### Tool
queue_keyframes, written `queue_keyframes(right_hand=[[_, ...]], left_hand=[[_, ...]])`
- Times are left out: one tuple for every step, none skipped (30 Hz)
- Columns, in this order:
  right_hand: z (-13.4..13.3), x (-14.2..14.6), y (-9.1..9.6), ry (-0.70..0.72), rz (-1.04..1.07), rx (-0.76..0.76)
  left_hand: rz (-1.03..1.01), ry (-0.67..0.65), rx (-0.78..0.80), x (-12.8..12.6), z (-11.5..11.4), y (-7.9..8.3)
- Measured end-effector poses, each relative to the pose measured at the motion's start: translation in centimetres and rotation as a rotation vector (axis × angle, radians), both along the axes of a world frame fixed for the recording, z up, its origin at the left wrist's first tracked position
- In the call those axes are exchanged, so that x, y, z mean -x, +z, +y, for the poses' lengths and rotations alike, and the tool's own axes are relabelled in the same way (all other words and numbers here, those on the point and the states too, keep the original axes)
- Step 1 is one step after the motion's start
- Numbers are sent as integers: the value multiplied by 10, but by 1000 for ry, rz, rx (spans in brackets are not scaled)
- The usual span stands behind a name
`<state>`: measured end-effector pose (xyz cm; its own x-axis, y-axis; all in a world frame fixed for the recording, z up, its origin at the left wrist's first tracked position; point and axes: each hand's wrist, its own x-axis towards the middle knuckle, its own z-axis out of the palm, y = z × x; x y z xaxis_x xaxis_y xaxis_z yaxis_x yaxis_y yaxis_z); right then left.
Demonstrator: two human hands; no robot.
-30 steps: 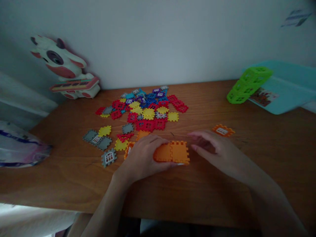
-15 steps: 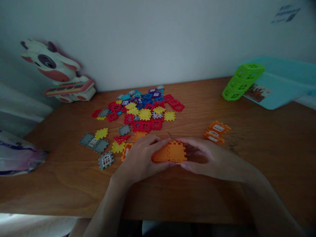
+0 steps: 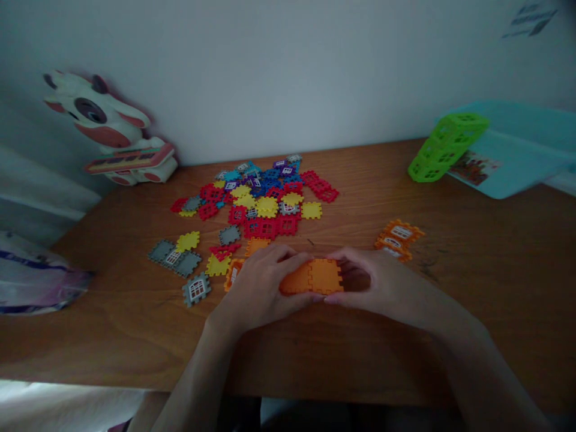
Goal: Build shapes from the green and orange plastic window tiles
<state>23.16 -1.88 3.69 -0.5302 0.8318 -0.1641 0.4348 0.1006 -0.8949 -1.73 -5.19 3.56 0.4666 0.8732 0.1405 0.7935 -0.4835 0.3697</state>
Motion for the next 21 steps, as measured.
queue_keyframes(right_hand=[[0, 0, 0, 1, -10, -38], [1, 0, 0, 10, -8, -72], [1, 1, 0, 26, 2, -101], [1, 1, -1, 45, 15, -127], [2, 1, -1, 64, 22, -147], [2, 1, -2, 76, 19, -162], [3, 1, -2, 79, 6, -175], [3, 1, -3, 73, -11, -186], [4, 1, -4, 67, -27, -193], [4, 1, -4, 64, -38, -195], [4, 1, -4, 66, -42, -192], [5, 0, -4, 71, -37, -183], [5, 0, -3, 73, -24, -166], [5, 0, -2, 71, -10, -142], [5, 0, -1, 66, 1, -120], [5, 0, -1, 61, 5, -108], [5, 0, 0, 58, 1, -107], [5, 1, 1, 55, -10, -119], [5, 1, 1, 51, -24, -138], [5, 1, 1, 48, -39, -155], [5, 1, 1, 42, -52, -166]], left_hand=[[8, 1, -8, 0, 0, 0], [14, 5, -17, 0, 1, 0], [17, 10, -23, 0, 1, 0], [17, 12, -26, 0, 1, 0], [17, 14, -24, 0, 1, 0], [17, 15, -18, -1, 1, 0], [19, 15, -13, -1, 1, 1], [23, 17, -8, 0, 1, 1], [26, 18, -5, 0, 1, 1], [27, 18, -4, 0, 1, 2], [26, 16, -5, 0, 1, 2], [24, 13, -9, 0, 1, 2], [22, 13, -13, -1, 1, 2], [21, 13, -18, -1, 1, 1], [22, 17, -23, -1, 1, 1], [28, 24, -26, -1, 0, 1], [35, 28, -26, -1, 0, 1], [43, 28, -27, -1, 0, 1], [51, 20, -31, -1, -1, 1], [59, 8, -37, -2, -1, 1], [69, -7, -45, -2, -2, 2]])
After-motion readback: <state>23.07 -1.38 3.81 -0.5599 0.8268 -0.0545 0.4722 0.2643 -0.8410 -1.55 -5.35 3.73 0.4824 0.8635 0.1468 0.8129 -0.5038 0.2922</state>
